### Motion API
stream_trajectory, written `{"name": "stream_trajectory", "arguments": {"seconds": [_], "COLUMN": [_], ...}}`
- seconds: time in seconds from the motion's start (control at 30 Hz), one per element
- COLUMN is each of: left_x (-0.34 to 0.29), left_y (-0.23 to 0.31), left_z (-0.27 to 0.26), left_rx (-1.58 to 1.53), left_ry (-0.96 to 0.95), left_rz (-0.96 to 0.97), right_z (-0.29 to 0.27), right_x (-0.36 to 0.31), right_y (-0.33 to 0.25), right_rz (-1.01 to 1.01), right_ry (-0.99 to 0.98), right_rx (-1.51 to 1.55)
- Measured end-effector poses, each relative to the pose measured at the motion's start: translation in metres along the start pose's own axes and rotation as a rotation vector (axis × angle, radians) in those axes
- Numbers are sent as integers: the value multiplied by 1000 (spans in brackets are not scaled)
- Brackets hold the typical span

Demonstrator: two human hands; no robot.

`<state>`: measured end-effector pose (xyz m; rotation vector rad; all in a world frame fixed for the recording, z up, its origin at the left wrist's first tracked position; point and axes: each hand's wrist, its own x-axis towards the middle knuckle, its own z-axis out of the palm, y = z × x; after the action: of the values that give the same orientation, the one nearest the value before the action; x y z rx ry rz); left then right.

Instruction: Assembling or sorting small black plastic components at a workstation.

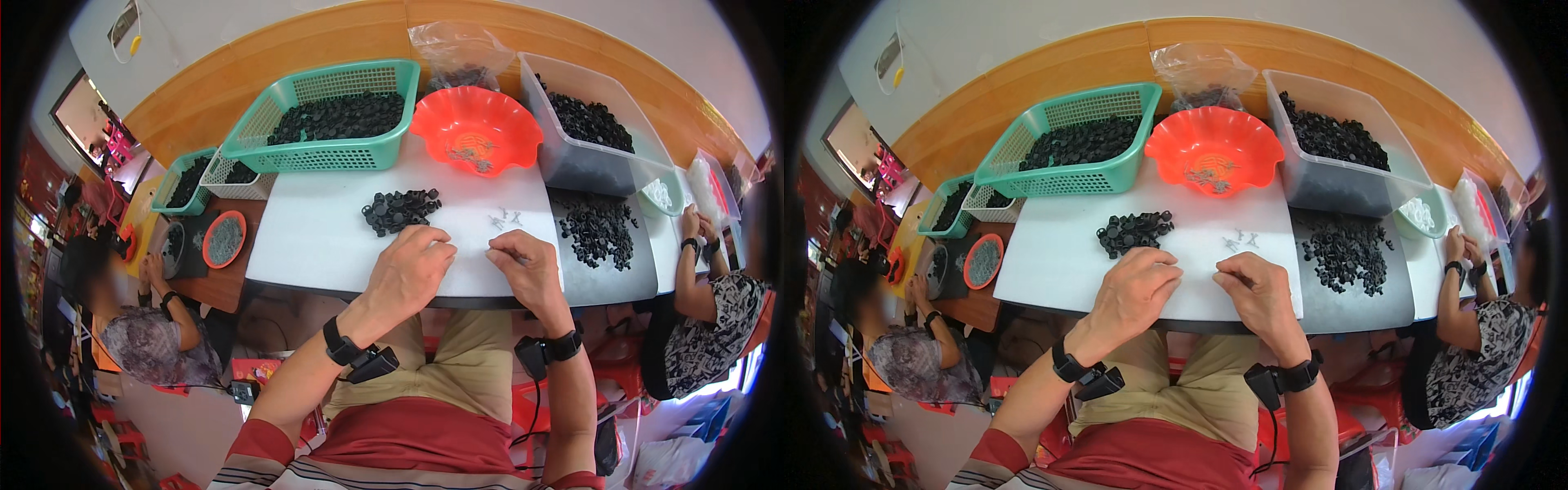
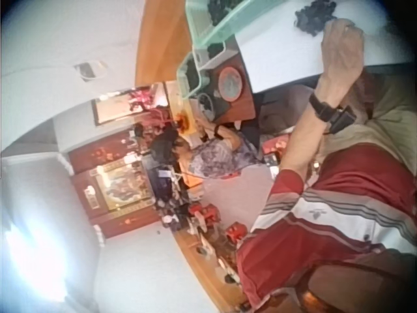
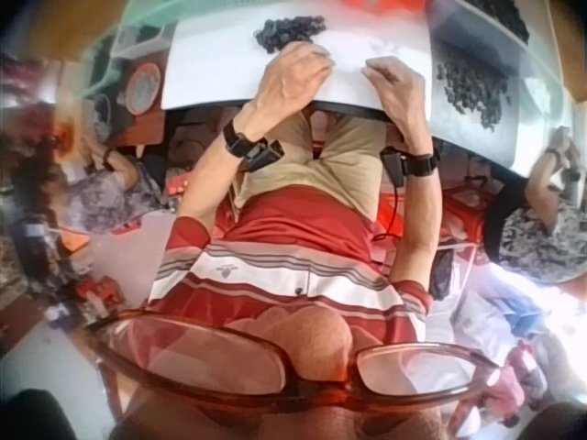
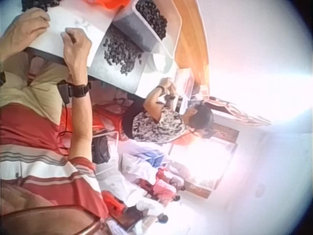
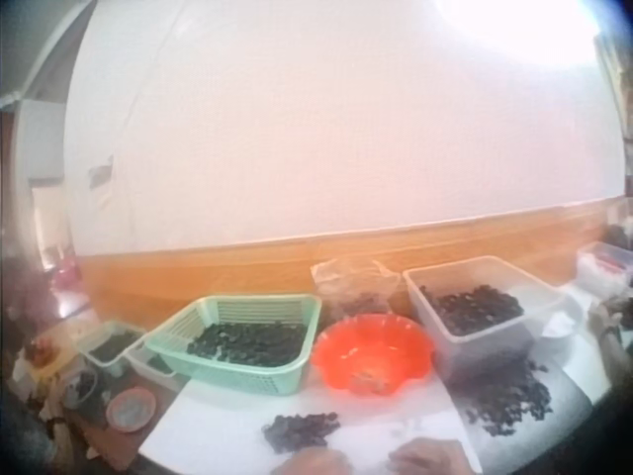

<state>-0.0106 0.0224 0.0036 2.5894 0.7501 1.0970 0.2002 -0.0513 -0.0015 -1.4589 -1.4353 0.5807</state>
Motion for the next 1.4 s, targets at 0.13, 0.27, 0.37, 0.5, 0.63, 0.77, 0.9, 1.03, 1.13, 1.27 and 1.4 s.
{"name": "stream_trajectory", "arguments": {"seconds": [0.13, 0.27, 0.37, 0.5, 0.63, 0.77, 0.9, 1.03, 1.13, 1.27, 1.4], "left_x": [19, 42, 51, 55, 59, 60, 56, 52, 50, 45, 31], "left_y": [-6, -23, -32, -41, -41, -44, -44, -38, -24, -3, 1], "left_z": [-7, -6, -1, 7, 11, 14, 13, 8, -2, -18, -21], "left_rx": [0, 105, 192, 291, 335, 276, 258, 188, 120, -136, -662], "left_ry": [12, -11, -89, -177, -224, -187, -147, -105, -57, -45, -14], "left_rz": [-20, -60, -87, -83, -83, -82, 18, 54, 29, -216, -474], "right_z": [0, 1, 1, 2, 1, 0, 0, -1, 0, 0, -2], "right_x": [-1, -2, -2, -2, -3, -3, -3, -2, -3, -3, -4], "right_y": [2, 6, 9, 8, 8, 8, 9, 8, 8, 9, 10], "right_rz": [-10, -19, -28, -46, -46, -75, -94, -95, -91, -96, -51], "right_ry": [15, 21, 26, 28, 33, 32, 41, 39, 46, 80, 109], "right_rx": [17, 21, 29, 31, 39, 40, 44, 22, 22, 60, 164]}}
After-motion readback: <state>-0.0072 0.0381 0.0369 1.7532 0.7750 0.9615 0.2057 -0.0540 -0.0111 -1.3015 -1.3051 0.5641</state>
